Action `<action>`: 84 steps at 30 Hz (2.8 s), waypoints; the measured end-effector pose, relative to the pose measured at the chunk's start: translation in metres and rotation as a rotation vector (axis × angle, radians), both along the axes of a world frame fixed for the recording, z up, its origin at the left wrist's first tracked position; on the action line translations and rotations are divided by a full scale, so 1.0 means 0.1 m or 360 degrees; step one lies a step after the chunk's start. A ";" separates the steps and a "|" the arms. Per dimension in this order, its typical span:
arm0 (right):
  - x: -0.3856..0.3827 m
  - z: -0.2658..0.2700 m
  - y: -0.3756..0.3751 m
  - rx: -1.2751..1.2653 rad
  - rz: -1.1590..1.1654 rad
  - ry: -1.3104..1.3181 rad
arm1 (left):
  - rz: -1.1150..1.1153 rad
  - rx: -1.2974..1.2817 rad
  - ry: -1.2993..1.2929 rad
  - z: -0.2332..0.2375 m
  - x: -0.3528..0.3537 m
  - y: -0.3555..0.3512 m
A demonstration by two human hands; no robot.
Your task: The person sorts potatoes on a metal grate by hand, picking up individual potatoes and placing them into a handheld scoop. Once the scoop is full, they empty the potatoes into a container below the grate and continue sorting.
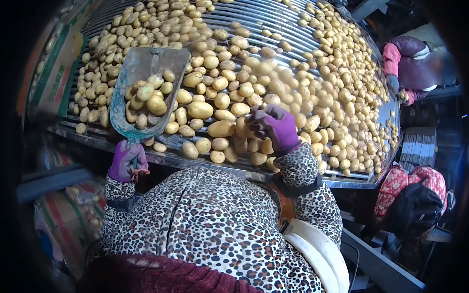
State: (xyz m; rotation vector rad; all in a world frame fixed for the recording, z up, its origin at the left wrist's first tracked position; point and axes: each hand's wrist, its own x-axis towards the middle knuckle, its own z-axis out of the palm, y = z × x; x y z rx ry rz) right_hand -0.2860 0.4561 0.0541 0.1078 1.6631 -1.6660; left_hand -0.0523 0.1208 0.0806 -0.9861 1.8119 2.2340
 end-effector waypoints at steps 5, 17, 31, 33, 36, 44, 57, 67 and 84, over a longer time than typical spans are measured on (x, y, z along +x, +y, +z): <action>0.08 0.01 0.12 -0.0121 -0.0291 -0.0187 | -0.0029 0.0005 0.0036 -0.07 0.03 -0.06; 0.09 -0.25 0.26 -0.0868 -0.0562 -0.0428 | -0.0013 -0.0018 0.0028 -0.05 0.03 -0.07; -0.24 0.46 -0.80 -0.0710 -0.0199 0.0204 | -0.0556 0.0220 -0.0323 0.07 -0.01 -0.06; -0.21 0.50 -1.02 -0.0822 0.0189 0.0425 | -0.0588 0.0214 -0.0349 0.04 -0.02 -0.07; -0.06 0.45 -1.17 -0.0928 0.0540 0.0486 | -0.0504 0.0244 -0.0315 0.08 0.00 -0.06; -0.03 -0.13 0.07 0.0752 0.1102 0.1781 | -0.0184 0.0309 0.0000 -0.10 0.20 -0.08; -1.00 -0.28 -0.49 0.1092 0.1199 0.2533 | -0.0164 0.0250 0.0007 -0.04 0.14 -0.05; -1.66 -0.10 0.16 0.2347 0.1019 0.1833 | -0.0143 0.0207 -0.0010 -0.01 0.12 -0.03; -0.73 -0.24 -0.74 0.1251 0.1456 0.2313 | -0.0174 0.0169 0.0038 -0.09 0.17 -0.05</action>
